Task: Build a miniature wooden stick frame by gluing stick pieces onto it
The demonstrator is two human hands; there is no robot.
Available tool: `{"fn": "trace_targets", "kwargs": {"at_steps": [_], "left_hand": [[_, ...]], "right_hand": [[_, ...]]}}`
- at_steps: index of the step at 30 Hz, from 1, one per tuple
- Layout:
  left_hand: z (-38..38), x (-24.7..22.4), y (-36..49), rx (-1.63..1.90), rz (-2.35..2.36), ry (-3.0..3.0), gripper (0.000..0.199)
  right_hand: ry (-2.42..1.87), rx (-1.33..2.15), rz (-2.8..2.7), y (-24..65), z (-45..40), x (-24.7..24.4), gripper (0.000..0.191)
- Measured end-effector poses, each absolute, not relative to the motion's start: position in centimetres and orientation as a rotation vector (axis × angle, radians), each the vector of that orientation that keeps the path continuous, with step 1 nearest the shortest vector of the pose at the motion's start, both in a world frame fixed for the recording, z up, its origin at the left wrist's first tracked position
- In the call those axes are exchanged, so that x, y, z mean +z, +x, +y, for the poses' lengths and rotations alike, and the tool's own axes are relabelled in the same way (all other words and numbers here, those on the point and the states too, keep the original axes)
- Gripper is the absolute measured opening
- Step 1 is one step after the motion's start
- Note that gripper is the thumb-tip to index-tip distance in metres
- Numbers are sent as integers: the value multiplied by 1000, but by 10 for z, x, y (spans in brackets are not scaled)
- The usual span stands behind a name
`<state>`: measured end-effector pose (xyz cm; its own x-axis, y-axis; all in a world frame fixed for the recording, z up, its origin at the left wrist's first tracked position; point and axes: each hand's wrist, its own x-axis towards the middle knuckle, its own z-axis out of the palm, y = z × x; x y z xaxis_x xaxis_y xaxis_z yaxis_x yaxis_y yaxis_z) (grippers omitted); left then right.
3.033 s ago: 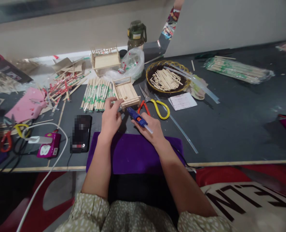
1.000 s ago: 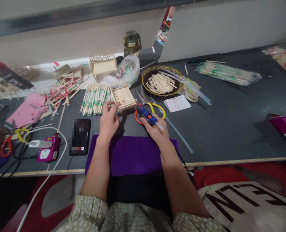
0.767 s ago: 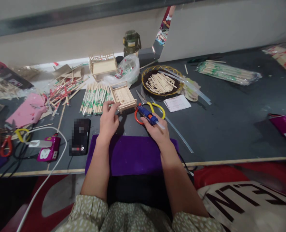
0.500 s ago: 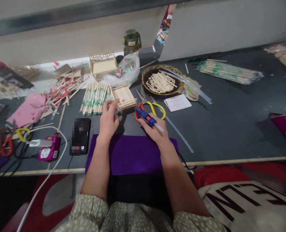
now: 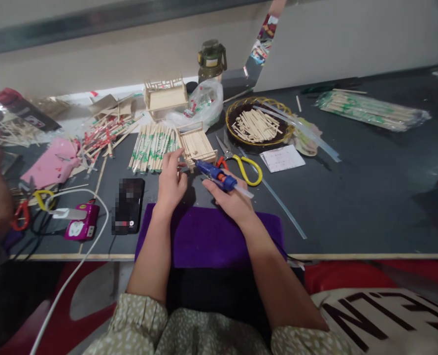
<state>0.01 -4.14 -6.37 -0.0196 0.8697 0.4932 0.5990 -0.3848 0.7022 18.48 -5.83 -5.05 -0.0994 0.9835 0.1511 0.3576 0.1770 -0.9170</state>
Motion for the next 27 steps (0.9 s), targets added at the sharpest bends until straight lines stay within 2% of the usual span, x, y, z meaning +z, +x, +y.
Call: {"fn": "trace_targets", "kwargs": {"at_steps": [5,13,27], "left_hand": [[-42,-67,1,1436,1564,1961,65],[-44,-65,1,1579,1601,1944,39],[-44,-67,3,1657,1655,1980,42]], "right_hand": [[-1323,1159,-1411,182,-52,-52,50],[-1314,1226,-1398,182,-56,-51,44],[-1387,1213,-1298,186,-61,-57,42]]}}
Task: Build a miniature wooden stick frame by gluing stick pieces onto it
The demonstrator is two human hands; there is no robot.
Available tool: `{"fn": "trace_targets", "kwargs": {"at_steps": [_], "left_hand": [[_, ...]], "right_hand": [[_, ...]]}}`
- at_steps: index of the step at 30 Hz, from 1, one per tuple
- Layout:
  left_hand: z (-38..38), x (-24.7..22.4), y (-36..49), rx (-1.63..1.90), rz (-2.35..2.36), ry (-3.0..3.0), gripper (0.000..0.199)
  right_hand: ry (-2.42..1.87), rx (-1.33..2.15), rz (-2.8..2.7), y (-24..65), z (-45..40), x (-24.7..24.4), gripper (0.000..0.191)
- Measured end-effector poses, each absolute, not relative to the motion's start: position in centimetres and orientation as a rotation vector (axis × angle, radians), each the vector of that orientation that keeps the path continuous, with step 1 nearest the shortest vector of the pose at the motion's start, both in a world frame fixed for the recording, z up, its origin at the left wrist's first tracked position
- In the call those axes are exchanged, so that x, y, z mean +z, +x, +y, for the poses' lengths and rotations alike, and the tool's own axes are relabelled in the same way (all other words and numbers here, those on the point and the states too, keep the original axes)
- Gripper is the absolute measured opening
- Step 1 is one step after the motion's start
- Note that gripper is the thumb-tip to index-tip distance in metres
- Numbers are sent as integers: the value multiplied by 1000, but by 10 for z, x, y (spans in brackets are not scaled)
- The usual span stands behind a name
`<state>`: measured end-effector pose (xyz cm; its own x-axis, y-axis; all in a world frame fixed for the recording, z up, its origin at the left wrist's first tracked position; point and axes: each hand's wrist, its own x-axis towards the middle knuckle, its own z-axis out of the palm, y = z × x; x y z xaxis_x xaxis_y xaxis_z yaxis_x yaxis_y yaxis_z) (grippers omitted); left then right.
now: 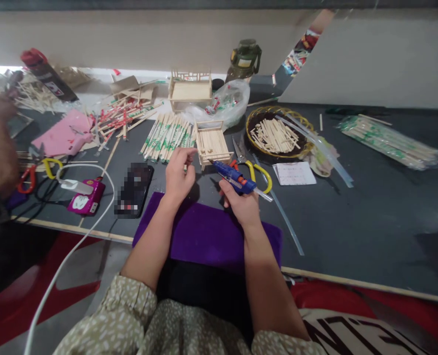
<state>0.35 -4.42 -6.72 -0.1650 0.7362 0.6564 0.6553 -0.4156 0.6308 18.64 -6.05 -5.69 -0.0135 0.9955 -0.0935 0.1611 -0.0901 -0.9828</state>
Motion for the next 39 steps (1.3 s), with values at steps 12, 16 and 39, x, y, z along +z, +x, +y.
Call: {"fn": "trace_targets", "kwargs": {"at_steps": [12,16,39], "left_hand": [[-42,-87,13,1487,1680,1921,57],[-39,-95,15,1499,1693,1912,64],[-23,-120,13,1579,1549,1574,67]], "right_hand": [[-1185,1151,-1050,198,-54,-54,46],[-1160,1143,-1053,199,-54,-53,47],[-1076,1217,-896,198,-51,-58,45]]}}
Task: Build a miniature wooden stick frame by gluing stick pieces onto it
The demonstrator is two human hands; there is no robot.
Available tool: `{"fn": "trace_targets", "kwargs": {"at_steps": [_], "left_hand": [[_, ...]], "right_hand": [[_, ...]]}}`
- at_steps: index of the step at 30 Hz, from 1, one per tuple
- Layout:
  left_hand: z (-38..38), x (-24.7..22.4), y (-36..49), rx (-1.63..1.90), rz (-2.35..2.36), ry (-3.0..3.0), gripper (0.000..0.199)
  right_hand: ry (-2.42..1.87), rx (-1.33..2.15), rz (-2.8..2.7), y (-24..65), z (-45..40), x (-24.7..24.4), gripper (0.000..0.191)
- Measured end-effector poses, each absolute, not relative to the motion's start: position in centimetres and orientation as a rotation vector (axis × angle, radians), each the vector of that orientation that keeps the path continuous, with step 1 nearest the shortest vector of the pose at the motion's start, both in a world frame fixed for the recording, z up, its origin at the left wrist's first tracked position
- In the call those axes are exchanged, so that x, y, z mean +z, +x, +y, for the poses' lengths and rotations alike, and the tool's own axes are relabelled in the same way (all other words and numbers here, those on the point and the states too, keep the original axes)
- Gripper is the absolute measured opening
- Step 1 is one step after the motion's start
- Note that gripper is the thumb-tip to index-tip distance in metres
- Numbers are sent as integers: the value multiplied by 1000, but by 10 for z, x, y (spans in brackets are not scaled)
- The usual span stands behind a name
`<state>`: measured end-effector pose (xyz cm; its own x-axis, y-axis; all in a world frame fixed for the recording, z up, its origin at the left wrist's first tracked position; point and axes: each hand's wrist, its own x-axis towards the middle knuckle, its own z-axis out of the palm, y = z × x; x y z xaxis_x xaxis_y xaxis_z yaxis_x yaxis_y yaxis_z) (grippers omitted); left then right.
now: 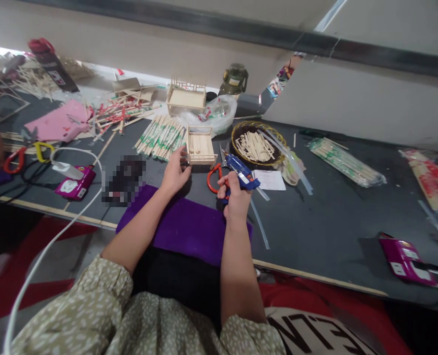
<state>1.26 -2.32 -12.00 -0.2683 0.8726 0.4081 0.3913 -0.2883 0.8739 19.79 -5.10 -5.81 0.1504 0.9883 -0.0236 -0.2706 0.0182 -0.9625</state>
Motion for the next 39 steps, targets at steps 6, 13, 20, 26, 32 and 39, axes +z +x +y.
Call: {"fn": "trace_targets", "kwargs": {"at_steps": [6,13,20,26,32,39], "left_hand": [[-19,-116,19,1487,1621,1563,74],[-13,-117,16,1477,1714,1695,75],[-20,-113,7,1451,1832,1703,70],[-25,-113,-5,1390,1839,1591,82],[-13,-122,-7,1474,1671,1636,85],[-15,-125,-7,1530,1590,1636,84]], "right_hand": [[-1040,1208,-840,194,-50,-56,46],[-1005,1210,-801,194,-50,-56,46],[-1015,1202,-794,196,-50,-58,46],[-994,1209,-786,197,-50,-58,46],[-1011,1218,-787,196,-54,-52,48],[-1025,1214,-800,197,-55,-50,50]]}}
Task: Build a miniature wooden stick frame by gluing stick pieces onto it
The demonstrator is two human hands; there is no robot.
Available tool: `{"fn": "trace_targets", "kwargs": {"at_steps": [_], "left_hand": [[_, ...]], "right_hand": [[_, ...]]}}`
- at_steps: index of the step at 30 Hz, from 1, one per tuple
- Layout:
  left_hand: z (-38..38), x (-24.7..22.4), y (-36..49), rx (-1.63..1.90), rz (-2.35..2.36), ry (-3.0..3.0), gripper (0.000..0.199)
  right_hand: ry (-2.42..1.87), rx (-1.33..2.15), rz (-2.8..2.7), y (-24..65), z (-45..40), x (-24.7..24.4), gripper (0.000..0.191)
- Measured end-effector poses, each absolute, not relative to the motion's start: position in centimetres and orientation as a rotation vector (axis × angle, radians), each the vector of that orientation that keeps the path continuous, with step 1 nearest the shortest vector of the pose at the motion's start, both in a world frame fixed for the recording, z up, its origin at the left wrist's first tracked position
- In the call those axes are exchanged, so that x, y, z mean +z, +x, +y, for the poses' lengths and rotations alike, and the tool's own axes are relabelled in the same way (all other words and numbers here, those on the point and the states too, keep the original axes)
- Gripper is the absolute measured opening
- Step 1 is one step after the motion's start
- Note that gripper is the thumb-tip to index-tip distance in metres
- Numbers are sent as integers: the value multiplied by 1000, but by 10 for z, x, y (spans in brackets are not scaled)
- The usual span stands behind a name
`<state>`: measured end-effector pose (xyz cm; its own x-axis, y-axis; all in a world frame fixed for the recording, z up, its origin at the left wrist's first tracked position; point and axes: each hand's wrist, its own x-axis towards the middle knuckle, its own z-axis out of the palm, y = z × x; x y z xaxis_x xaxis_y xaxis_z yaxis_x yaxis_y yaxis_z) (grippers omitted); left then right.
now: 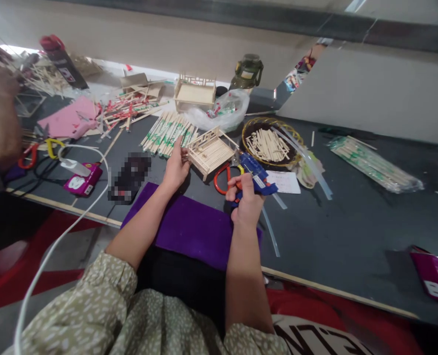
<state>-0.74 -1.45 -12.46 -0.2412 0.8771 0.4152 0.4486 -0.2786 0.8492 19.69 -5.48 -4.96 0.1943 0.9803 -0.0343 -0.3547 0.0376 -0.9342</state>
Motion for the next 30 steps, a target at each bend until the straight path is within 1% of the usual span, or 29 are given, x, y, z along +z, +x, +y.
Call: {"fn": "trace_targets", "kwargs": {"at_steps": [8,11,13,16,23,25,28,30], "left_hand": [[-27,-109,-20,1736,1740,1547,72],[-27,-107,-19,1710,1766,1524,69],[-28,-107,-16,1628,1773,1528,71],[-30,-107,-12,1512,1763,1560,79],[-30,-110,-6,1426,1652,1646,94],[-29,-112,-4,1416,1600,1653,104],[-28,-114,0,1420,1510,1669,125],[-29,-113,1,1418,1447,1704,134]], "right_hand": [[-979,1185,-816,198,-53,-51,46],[-997,1170,-831,199,-52,-52,46],[-1018,1157,-834,198,-52,-53,47],[-1040,1153,-847,197,-52,-54,48],[-1025,1153,-874,196,-51,-57,47],[-1024,1155,-860,196,-51,-57,47],[-1021,1164,-850,196,-51,-56,47],[-1021,1160,-855,196,-51,-55,47]]}}
